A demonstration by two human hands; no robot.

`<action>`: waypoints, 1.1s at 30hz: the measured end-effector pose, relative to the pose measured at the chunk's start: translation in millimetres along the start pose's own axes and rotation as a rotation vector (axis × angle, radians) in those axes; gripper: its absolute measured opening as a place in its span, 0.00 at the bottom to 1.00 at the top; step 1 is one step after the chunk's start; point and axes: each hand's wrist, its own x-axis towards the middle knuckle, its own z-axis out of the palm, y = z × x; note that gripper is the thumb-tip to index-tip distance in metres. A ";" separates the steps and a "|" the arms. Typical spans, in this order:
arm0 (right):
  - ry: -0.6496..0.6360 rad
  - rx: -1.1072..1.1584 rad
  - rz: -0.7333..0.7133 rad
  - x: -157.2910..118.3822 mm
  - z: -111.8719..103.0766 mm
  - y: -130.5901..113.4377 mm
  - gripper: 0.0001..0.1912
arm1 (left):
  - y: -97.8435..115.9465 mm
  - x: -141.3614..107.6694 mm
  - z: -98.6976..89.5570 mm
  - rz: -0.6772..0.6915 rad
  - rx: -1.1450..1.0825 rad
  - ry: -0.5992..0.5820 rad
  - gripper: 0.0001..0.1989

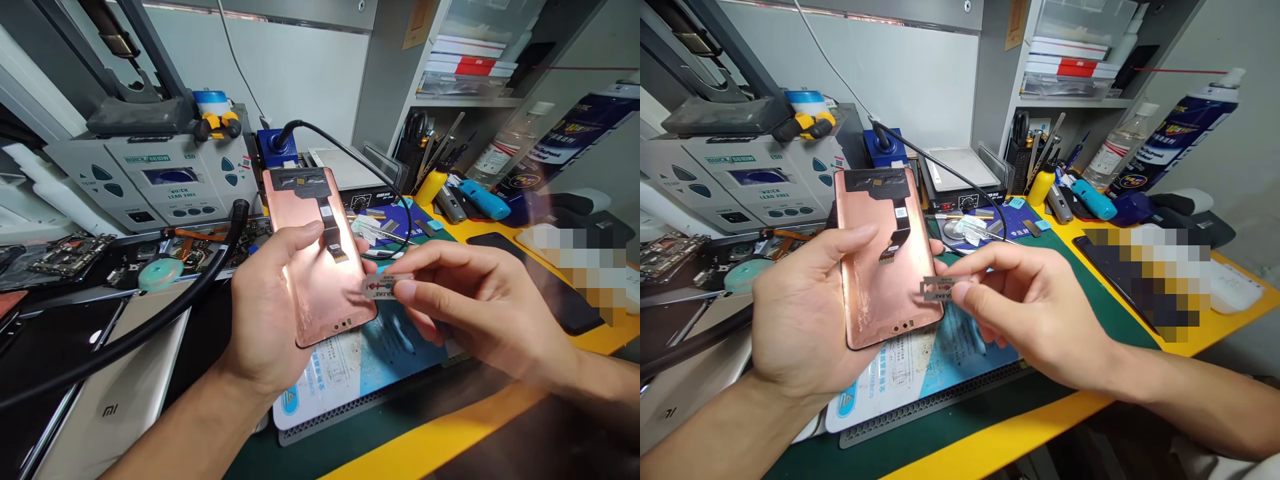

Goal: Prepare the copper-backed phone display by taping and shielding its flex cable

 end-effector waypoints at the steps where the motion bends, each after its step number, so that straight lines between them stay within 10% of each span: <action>1: 0.041 0.031 -0.022 0.8 -1.5 0.0 0.03 | -0.7 0.3 0.1 0.003 0.007 0.006 0.15; 7: 0.190 0.249 -0.075 13.4 -10.6 -7.9 0.04 | -3.8 2.9 1.4 0.031 0.130 0.056 0.16; 17: -0.131 0.643 0.082 32.7 -34.5 -14.1 0.03 | -1.2 10.2 19.4 0.298 0.505 0.112 0.13; 33: -0.365 0.642 0.088 34.8 -45.0 -18.0 0.06 | -4.5 -27.0 33.6 0.292 0.664 0.128 0.15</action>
